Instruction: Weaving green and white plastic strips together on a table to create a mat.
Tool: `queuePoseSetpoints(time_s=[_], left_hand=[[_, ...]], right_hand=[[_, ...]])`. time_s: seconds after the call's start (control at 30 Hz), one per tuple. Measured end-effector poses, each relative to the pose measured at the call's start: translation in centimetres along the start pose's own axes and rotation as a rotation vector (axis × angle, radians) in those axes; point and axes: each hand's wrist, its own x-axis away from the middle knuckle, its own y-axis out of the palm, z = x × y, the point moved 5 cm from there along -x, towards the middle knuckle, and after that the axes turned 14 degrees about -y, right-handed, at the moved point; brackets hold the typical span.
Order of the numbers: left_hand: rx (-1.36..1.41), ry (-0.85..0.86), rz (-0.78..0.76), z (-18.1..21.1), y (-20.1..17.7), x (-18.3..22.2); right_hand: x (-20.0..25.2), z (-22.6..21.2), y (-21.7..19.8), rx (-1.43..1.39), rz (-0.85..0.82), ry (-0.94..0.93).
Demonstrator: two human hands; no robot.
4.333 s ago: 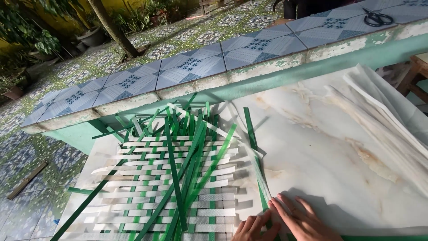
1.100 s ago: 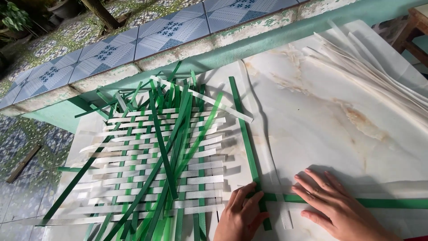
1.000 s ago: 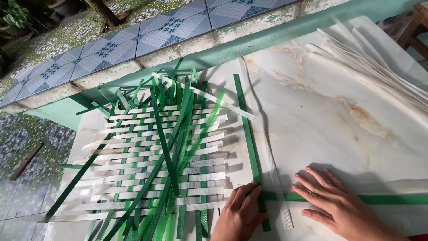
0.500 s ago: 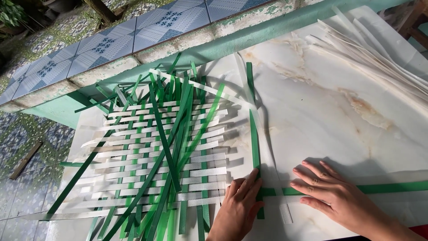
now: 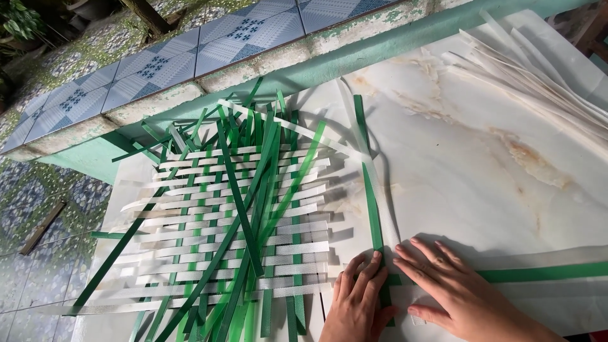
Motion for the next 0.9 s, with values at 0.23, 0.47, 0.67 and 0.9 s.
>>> queuePoseSetpoints(time_s=[0.23,0.47,0.67,0.9], left_hand=[[0.023,0.028,0.156,0.6,-0.2,0.2],[0.068,0.022,0.183,0.5,-1.1,-0.3],[0.017,0.046,0.201,0.2,-0.4,0.0],[0.078,0.093,0.187,0.8,-0.3,-0.3]], right_hand=[[-0.5,-0.7,0.2,0.039,0.027,0.049],[-0.6,-0.8,-0.4,-0.017,0.031,0.064],[-0.9,-1.0,-0.9,-0.125,0.051,0.139],[-0.5,-0.6,0.7,0.057,-0.048,0.111]])
